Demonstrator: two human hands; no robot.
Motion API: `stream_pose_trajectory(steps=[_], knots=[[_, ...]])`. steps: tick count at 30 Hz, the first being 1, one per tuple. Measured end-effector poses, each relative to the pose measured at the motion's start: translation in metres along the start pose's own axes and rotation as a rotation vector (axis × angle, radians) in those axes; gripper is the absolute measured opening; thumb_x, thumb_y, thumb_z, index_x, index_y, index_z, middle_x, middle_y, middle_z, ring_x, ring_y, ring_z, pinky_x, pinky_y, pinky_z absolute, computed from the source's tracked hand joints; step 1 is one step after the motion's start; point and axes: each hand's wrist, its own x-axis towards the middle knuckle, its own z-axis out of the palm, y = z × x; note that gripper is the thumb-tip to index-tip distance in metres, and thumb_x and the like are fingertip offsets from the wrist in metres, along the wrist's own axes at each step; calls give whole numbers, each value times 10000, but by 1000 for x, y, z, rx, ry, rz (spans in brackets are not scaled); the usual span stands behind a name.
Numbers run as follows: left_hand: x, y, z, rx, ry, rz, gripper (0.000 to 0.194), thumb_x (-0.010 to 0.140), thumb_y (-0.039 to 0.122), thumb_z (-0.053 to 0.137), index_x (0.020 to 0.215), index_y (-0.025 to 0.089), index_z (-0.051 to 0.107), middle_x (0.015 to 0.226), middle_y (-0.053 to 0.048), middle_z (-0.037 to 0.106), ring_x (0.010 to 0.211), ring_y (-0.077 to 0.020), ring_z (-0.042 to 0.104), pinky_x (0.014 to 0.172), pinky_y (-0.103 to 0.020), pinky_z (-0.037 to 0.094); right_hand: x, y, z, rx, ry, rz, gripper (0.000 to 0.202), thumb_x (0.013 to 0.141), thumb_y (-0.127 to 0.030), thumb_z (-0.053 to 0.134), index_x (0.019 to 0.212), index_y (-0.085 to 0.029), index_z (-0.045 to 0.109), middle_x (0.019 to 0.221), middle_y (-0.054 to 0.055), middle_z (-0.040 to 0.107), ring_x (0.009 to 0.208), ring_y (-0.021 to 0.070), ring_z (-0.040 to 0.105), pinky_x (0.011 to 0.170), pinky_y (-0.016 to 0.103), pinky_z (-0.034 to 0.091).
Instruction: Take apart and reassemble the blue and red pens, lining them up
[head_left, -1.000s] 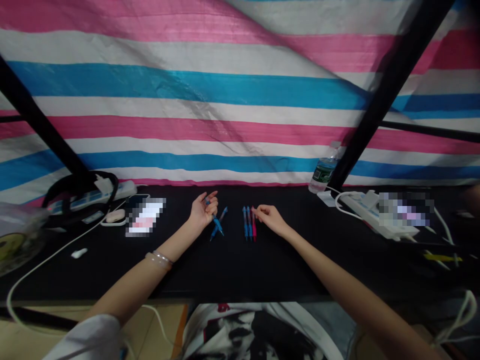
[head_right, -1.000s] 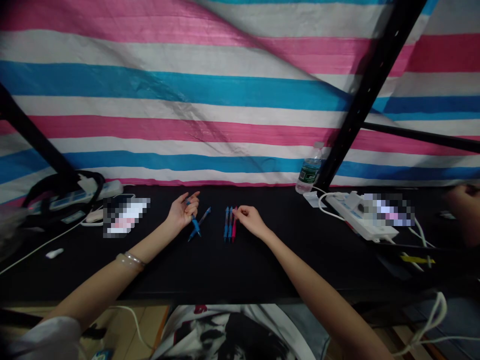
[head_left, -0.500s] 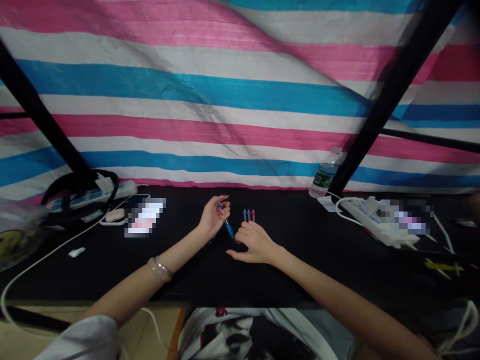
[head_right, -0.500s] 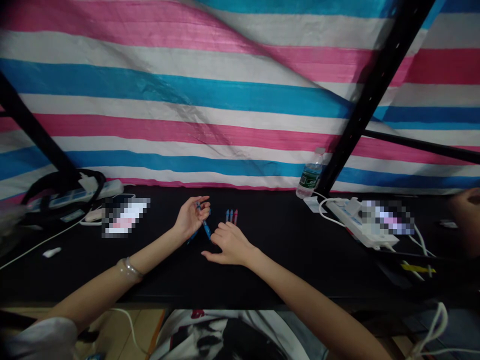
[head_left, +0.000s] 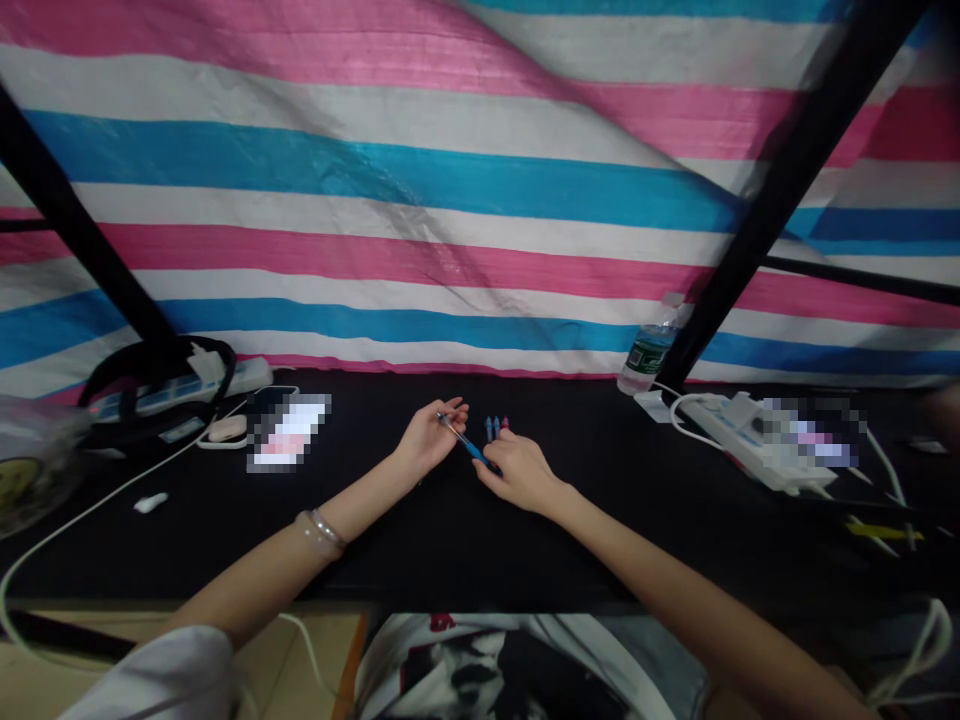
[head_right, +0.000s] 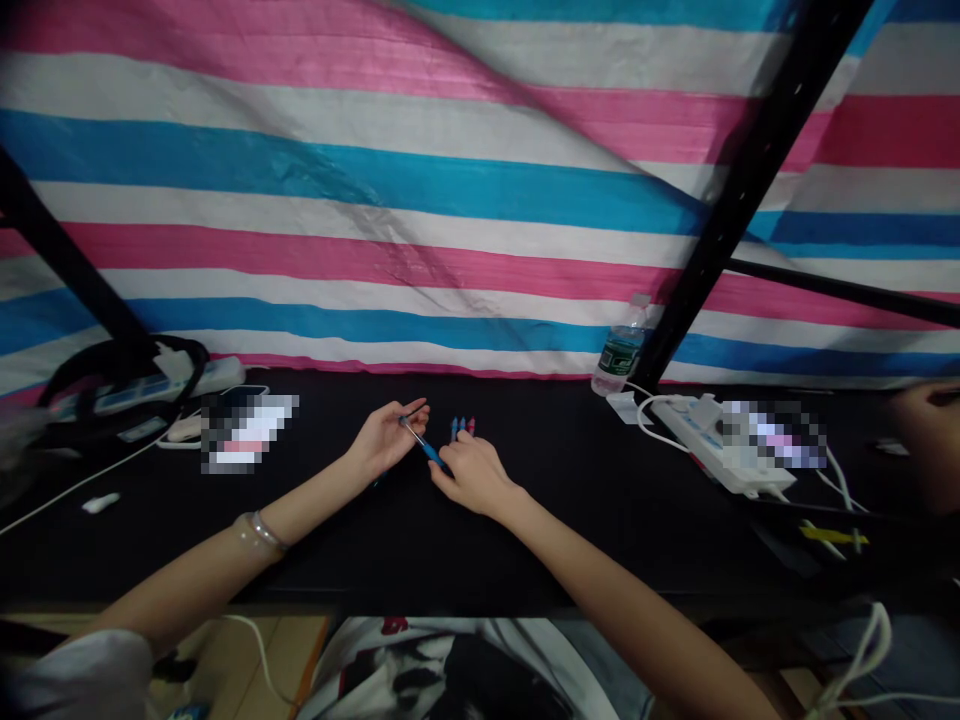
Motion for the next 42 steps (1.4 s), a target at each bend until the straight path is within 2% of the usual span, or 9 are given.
stream_pose_trajectory(steps=[3,6,11,14,18,22,28,33,42], knots=[[3,-2,0,77,1,-8,164,673,-4,485,793,74,566,871,-149,608,817,-166,601,642,-218,478,1,0,1,-3,29,33,276,869,-290,427,643,-174,535,617,38,566,676,161,471,624,275,313],[6,-8,-3,308,-8,54,158,672,6,571,801,97,558,882,-123,608,826,-155,594,702,-232,467,1,2,1,-14,88,82,299,874,-295,413,629,-176,535,615,46,576,681,171,474,639,285,318],[0,-14,-12,876,-72,545,545,622,73,679,1126,196,510,985,-56,537,791,-128,551,720,-255,421,0,7,-1,-16,122,176,350,896,-299,374,619,-175,549,605,60,582,662,175,470,606,290,302],[-10,-11,-11,1290,-257,748,479,689,107,619,1140,253,554,1028,-59,522,920,-178,509,816,-294,368,0,10,-1,0,114,188,373,906,-297,358,617,-172,557,606,60,581,648,168,469,597,287,301],[-14,-9,-8,1603,-372,787,249,749,151,559,950,260,659,865,-51,589,844,-207,515,849,-341,293,-1,11,-1,63,65,102,363,908,-288,359,635,-172,567,627,43,585,661,151,488,608,270,317],[-7,-8,-13,1667,-382,841,180,753,177,549,840,261,684,720,-42,604,725,-200,510,874,-369,238,-1,13,-5,141,19,65,374,916,-294,343,639,-172,564,647,31,592,656,136,513,627,254,329],[-3,-3,-18,1688,-481,723,164,700,176,561,764,261,686,687,-34,613,691,-191,494,886,-354,237,-1,24,-10,236,93,335,430,942,-374,243,725,-189,565,661,22,587,633,138,552,610,240,339],[-5,-4,-16,1823,-559,660,221,718,152,518,806,255,693,747,-51,616,754,-201,509,888,-352,228,0,41,-1,279,33,572,414,935,-428,232,892,-216,585,661,5,609,678,169,596,600,245,344],[-3,-7,-21,1798,-535,673,246,747,178,523,930,252,668,846,-64,619,847,-221,530,932,-385,210,2,44,6,258,-111,570,319,867,-371,431,1104,-222,585,731,6,650,679,151,596,557,239,335]])
